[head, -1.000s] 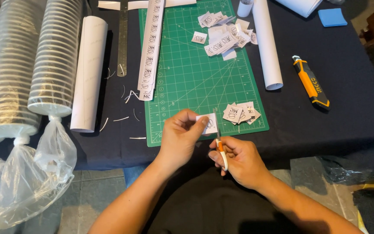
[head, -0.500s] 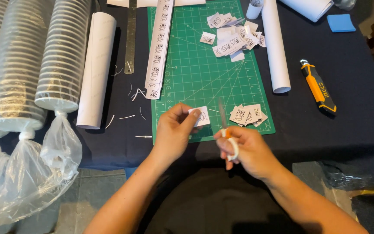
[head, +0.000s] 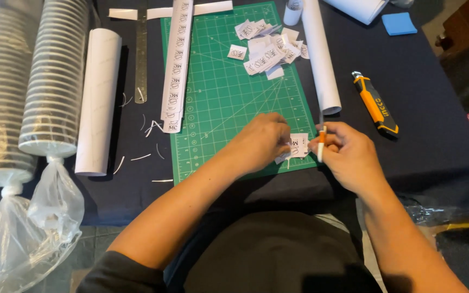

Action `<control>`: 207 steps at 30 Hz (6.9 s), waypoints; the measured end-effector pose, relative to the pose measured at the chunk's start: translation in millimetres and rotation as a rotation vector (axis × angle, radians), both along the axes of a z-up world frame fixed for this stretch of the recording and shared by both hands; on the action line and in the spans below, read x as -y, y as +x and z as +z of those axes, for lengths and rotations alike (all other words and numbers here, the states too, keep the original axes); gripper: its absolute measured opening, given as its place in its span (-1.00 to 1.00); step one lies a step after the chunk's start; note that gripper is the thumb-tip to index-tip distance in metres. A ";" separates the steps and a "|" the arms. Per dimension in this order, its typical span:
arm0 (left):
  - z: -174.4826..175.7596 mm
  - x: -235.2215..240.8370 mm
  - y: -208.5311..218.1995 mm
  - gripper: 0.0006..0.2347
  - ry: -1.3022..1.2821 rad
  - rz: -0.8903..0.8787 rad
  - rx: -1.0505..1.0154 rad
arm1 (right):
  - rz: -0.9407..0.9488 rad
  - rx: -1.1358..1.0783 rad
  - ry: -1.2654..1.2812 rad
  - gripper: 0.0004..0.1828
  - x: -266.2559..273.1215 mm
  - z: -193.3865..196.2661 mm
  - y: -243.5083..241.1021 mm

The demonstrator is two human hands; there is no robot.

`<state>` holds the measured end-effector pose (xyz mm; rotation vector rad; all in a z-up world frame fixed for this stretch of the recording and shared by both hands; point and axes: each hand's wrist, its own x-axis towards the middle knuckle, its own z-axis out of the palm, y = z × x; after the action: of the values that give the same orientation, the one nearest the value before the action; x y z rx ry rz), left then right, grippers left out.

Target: Cutting a long strip of printed labels into individual pieces using scissors on a green cutting mat.

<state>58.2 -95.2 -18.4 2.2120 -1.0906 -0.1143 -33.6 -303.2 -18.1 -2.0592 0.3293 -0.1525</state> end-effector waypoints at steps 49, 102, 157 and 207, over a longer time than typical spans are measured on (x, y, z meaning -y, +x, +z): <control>-15.1 -75.1 -77.1 -0.05 0.535 0.198 0.475 | -0.195 0.470 0.380 -0.72 -3.6 -6.7 25.2; -62.3 -218.8 191.3 -0.92 0.686 0.875 0.744 | -0.150 0.342 0.329 -0.66 -9.2 -4.6 30.4; 10.3 -218.5 -141.2 -0.73 -0.067 0.252 0.643 | -0.287 0.443 0.540 -0.72 11.4 -30.3 43.2; 34.1 -57.4 -65.5 -0.71 -0.148 0.317 0.527 | 0.352 0.106 0.561 -0.56 -63.4 -18.3 -79.5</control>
<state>-7.3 -37.8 15.7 2.3029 -0.9494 0.6971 -113.1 -239.8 -36.4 -1.5150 -0.0600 0.0448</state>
